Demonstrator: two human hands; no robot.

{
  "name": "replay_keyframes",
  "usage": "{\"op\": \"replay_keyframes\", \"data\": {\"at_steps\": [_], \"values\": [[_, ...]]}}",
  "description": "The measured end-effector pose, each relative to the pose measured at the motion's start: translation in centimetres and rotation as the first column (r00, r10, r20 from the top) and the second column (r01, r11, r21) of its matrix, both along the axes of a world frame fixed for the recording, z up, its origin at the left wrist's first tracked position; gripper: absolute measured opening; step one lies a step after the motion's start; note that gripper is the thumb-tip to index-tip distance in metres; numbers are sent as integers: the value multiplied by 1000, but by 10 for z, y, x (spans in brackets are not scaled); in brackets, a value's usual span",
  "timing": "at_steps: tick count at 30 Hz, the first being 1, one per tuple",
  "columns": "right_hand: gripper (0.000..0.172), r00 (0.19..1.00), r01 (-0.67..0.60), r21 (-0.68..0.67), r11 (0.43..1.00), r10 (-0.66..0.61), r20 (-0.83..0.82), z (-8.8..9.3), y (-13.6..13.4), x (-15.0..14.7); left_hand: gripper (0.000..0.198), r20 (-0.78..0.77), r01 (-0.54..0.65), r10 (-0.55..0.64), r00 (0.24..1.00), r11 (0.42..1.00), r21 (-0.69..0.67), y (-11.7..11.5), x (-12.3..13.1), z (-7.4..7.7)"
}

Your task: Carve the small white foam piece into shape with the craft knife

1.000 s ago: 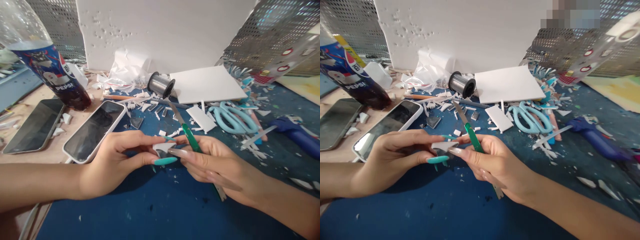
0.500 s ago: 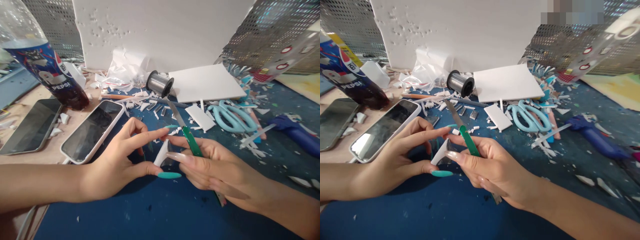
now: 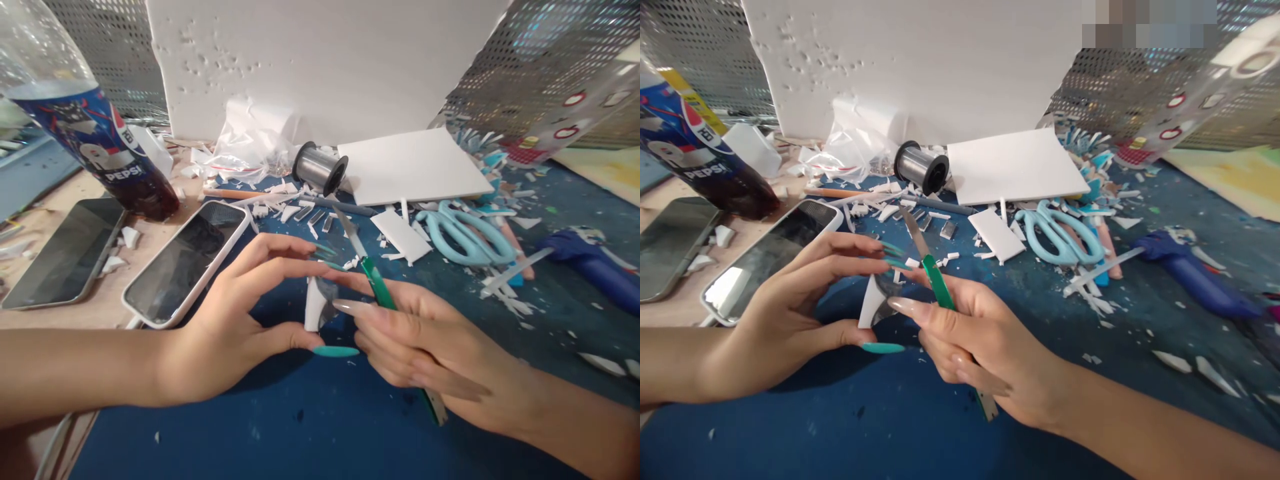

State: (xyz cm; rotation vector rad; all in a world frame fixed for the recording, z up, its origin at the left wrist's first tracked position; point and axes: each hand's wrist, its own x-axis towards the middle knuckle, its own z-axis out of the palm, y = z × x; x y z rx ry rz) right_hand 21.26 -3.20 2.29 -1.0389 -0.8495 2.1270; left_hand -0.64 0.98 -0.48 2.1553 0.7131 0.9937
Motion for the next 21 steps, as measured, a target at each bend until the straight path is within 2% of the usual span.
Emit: {"op": "replay_keyframes", "data": {"at_steps": [4,7,12,15,21], "values": [[31,996,-53,-8,999,54,69,-2,-2,-3,38,3,-61,61,998,998,10,-4,1,-2],[32,985,-37,30,999,31,171,-4,-2,-2,38,-56,-62,68,996,993,99,-5,1,1],[33,958,-124,143,982,80,276,-5,0,6,50,-167,45,-11,986,979,200,-8,-1,5],[33,958,-110,175,978,58,282,-2,1,6,44,-200,72,-27,979,972,222,-9,-2,4],[33,943,-149,256,955,59,329,0,0,4,33,-198,25,34,980,957,287,-10,0,4]]}}
